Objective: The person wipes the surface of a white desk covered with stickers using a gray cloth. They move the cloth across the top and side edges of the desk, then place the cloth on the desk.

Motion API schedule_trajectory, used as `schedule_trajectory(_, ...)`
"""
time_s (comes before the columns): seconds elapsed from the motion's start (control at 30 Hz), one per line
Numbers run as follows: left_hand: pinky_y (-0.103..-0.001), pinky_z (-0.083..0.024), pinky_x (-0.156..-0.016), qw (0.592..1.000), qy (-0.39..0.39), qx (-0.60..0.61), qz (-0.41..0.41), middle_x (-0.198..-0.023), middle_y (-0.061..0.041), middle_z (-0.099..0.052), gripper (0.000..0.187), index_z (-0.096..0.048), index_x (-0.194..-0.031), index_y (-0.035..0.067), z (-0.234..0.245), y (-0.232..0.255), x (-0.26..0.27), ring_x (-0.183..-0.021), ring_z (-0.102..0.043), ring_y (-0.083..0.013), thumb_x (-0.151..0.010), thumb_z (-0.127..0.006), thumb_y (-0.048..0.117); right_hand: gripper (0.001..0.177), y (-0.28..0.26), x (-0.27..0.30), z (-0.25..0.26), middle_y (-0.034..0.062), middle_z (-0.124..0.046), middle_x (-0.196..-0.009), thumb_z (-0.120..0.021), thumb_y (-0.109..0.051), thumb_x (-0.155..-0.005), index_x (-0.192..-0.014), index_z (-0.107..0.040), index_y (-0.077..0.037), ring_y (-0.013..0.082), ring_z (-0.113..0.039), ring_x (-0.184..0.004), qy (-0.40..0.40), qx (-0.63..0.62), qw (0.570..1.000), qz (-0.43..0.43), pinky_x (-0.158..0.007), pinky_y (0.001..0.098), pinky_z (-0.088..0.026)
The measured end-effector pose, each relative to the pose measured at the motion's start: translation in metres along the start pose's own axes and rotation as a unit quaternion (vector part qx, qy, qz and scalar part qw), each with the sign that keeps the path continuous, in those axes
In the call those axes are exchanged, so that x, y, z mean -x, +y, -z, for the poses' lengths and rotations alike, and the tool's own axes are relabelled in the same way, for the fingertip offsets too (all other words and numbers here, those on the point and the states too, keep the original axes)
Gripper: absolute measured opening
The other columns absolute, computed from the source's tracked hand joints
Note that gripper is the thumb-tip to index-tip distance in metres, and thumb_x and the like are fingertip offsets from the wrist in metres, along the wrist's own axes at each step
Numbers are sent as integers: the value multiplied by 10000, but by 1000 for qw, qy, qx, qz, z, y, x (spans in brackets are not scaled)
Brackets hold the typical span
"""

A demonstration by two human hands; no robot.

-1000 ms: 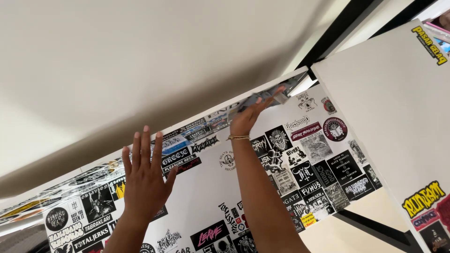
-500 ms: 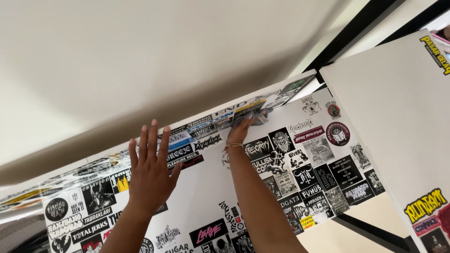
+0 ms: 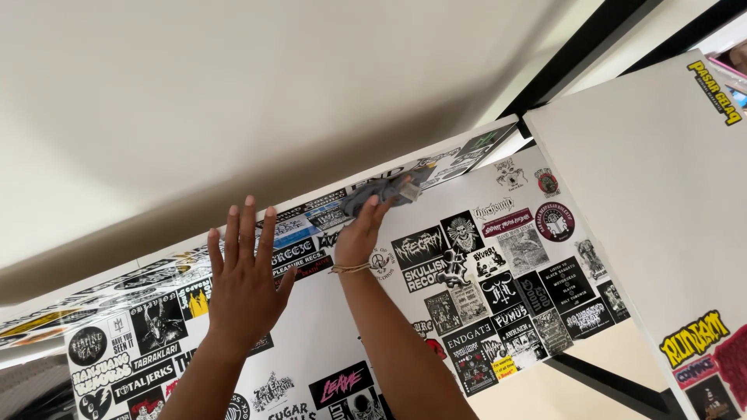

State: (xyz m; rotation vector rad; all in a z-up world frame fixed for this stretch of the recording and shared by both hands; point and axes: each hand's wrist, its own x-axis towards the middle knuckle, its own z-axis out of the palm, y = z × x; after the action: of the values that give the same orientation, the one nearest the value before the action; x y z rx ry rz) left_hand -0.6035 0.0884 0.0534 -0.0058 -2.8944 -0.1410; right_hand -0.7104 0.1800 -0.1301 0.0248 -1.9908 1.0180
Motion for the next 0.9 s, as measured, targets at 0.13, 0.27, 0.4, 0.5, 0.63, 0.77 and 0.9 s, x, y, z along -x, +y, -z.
schedule_trajectory(0.13, -476, -12, -1061, 1000, -6, 1, -2, -1453, -143, -125, 830, -191, -1392, 121, 3, 1, 1, -1342, -91, -308, -690, -607, 274, 477, -88, -89, 43, 269, -9, -1423, -301, -62, -968, -1381, -91, 49, 333, -65, -1319, -35, -215, 967, -134, -1067, 443, -84)
schedule_trajectory(0.27, -467, -4, -1061, 1000, -8, -4, -4, -1458, -129, -105, 839, -171, -1398, 129, 3, -2, -1, -1346, -76, -292, -695, -597, 298, 534, -88, -96, 41, 236, 19, -1433, -340, -141, -963, -1382, -62, 36, 309, 8, -1334, -39, -252, 947, -196, -1078, 422, 21)
schedule_trajectory(0.4, -448, 5, -1071, 1000, -14, -8, 8, -1457, -113, -152, 815, -233, -1387, 145, 2, -3, 1, -1345, -109, -284, -691, -631, 289, 506, -82, -92, 29, 284, -22, -1408, -376, -97, -956, -1359, -123, 76, 330, -58, -1326, 3, -246, 943, -226, -1087, 429, -8)
schedule_trajectory(0.5, -444, 2, -1072, 1000, -19, -17, 7, -1459, -106, -139, 834, -207, -1394, 150, 4, -3, 2, -1347, -99, -273, -689, -627, 301, 496, -85, -100, 33, 249, -67, -1416, -354, -132, -964, -1372, -123, 34, 322, -111, -1327, 19, -236, 939, -251, -1094, 422, -47)
schedule_trajectory(0.63, -457, -11, -1069, 1000, -23, -20, 5, -1460, -105, -124, 850, -193, -1396, 149, 3, -6, 2, -1347, -94, -276, -683, -625, 312, 465, -34, -56, 12, 270, -146, -1392, -317, -228, -981, -1375, -169, -32, 328, -226, -1272, 55, -354, 857, -371, -1073, 431, -133)
schedule_trajectory(0.77, -456, -3, -1067, 999, -30, -10, 3, -1462, -108, -108, 853, -175, -1402, 141, 2, -5, 2, -1348, -76, -282, -692, -620, 298, 500, 47, -2, -23, 164, -238, -1346, -345, -279, -987, -1406, -121, -124, 210, -328, -1122, 51, -362, 832, -418, -994, 380, -257)
schedule_trajectory(0.9, -445, 7, -1070, 999, -36, -14, 7, -1463, -107, -105, 836, -170, -1404, 142, 6, -5, 2, -1350, -66, -271, -712, -608, 309, 517, 80, 33, -41, 207, -307, -1307, -358, -372, -983, -1391, -196, -100, 235, -361, -1086, 60, -386, 787, -478, -952, 373, -285)
